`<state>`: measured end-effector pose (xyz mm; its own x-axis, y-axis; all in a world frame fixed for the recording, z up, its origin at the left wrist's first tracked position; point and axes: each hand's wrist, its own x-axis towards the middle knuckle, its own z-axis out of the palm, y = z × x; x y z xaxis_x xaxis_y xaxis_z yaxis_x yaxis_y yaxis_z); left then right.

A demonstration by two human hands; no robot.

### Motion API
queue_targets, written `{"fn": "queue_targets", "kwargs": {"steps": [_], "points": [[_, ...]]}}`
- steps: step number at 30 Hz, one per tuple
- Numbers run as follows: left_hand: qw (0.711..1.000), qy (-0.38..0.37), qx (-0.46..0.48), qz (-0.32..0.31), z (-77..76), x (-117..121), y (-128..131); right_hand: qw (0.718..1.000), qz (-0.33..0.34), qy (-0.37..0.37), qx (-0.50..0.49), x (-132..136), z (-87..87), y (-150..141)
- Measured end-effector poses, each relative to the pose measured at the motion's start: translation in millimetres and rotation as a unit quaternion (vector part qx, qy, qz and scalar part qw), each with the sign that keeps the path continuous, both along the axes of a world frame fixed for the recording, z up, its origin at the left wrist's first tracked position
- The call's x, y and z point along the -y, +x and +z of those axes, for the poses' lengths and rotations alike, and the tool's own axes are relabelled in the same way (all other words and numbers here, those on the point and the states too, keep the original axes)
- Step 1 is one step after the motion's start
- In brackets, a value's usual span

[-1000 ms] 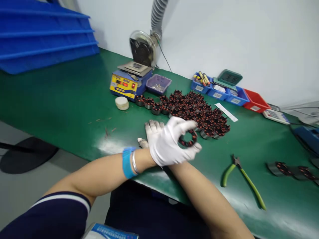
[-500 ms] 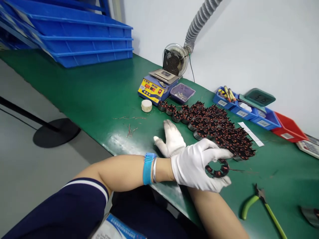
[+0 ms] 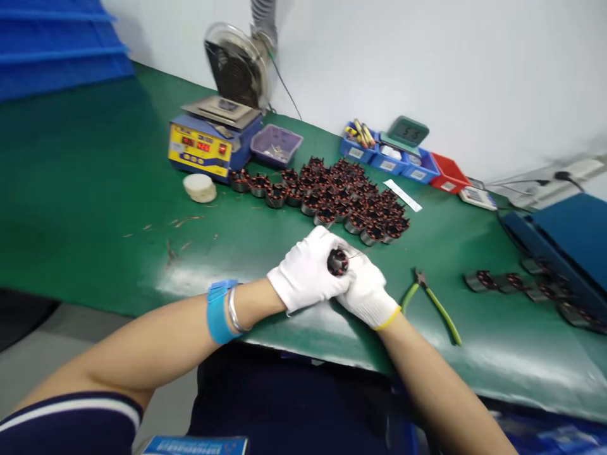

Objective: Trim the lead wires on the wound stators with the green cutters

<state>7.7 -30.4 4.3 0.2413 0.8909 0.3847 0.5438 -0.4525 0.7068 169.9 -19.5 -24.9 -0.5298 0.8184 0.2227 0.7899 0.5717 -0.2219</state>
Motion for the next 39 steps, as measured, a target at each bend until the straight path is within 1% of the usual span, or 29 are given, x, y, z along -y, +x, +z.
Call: {"fn": "queue_targets", "kwargs": {"steps": [2, 3, 4, 5, 6, 7, 8, 9, 10, 11, 14, 16, 19, 21, 23, 27, 29, 30, 33, 35, 37, 38, 39], "points": [[0.995, -0.045, -0.09, -0.024, -4.8, -1, 3, 0.998, -0.042, 0.033, 0.027, 21, 5.7, 43], [0.989, -0.056, -0.135, -0.033, -6.5, 0, 4, 0.993, -0.088, 0.061, 0.041, 30, 7.5, 62], [0.982, -0.058, -0.176, -0.039, -7.7, 1, 4, 0.982, -0.157, 0.091, 0.061, 37, 8.4, 79], [0.975, -0.056, -0.21, -0.04, -8.2, 2, 4, 0.961, -0.239, 0.108, 0.084, 43, 8.2, 94], [0.97, -0.052, -0.237, -0.037, -8.2, 2, 4, 0.937, -0.318, 0.098, 0.109, 47, 7.1, 107], [0.965, -0.046, -0.257, -0.034, -7.8, 2, 4, 0.913, -0.38, 0.066, 0.132, 50, 5.2, 117], [0.961, -0.043, -0.273, -0.033, -7.3, 2, 3, 0.896, -0.417, 0.021, 0.15, 52, 3.2, 125], [0.957, -0.044, -0.285, -0.035, -6.8, 1, 2, 0.887, -0.434, -0.028, 0.157, 54, 1.3, 131], [0.954, -0.048, -0.293, -0.04, -6.4, -1, 2, 0.882, -0.439, -0.066, 0.158, 56, 0.1, 134], [0.953, -0.052, -0.297, -0.044, -6.2, -3, 1, 0.88, -0.442, -0.084, 0.156, 58, -0.4, 134], [0.952, -0.066, -0.296, -0.039, -6.9, -8, 1, 0.864, -0.47, -0.075, 0.166, 67, 2.8, 129], [0.953, -0.072, -0.292, -0.033, -8.1, -10, 2, 0.857, -0.474, -0.085, 0.184, 74, 6.7, 124], [0.954, -0.077, -0.289, -0.034, -9.4, -12, 2, 0.871, -0.432, -0.125, 0.196, 82, 12.7, 123], [0.952, -0.085, -0.291, -0.035, -9.1, -13, 2, 0.887, -0.397, -0.137, 0.194, 85, 17.3, 123], [0.949, -0.095, -0.297, -0.043, -8.2, -15, 2, 0.893, -0.384, -0.138, 0.189, 86, 22.7, 123], [0.945, -0.094, -0.307, -0.058, -8.7, -17, 3, 0.888, -0.387, -0.125, 0.217, 81, 28.8, 115], [0.948, -0.095, -0.299, -0.053, -10.3, -17, 4, 0.889, -0.382, -0.096, 0.234, 73, 25.3, 110], [0.95, -0.098, -0.291, -0.046, -10.9, -17, 4, 0.895, -0.375, -0.073, 0.231, 69, 21.8, 108], [0.956, -0.096, -0.277, -0.015, -9.6, -14, 7, 0.929, -0.327, -0.02, 0.172, 58, 10.2, 106], [0.955, -0.091, -0.282, 0.003, -6.6, -12, 9, 0.943, -0.315, -0.018, 0.106, 56, 6.5, 105], [0.953, -0.093, -0.289, 0.011, -4.0, -10, 9, 0.944, -0.326, -0.049, -0.006, 58, 8.9, 101], [0.952, -0.095, -0.29, 0.014, -3.6, -10, 9, 0.939, -0.319, -0.089, -0.088, 61, 12.1, 97], [0.953, -0.095, -0.288, 0.015, -3.9, -10, 9, 0.925, -0.297, -0.15, -0.184, 63, 16.2, 92]]}}
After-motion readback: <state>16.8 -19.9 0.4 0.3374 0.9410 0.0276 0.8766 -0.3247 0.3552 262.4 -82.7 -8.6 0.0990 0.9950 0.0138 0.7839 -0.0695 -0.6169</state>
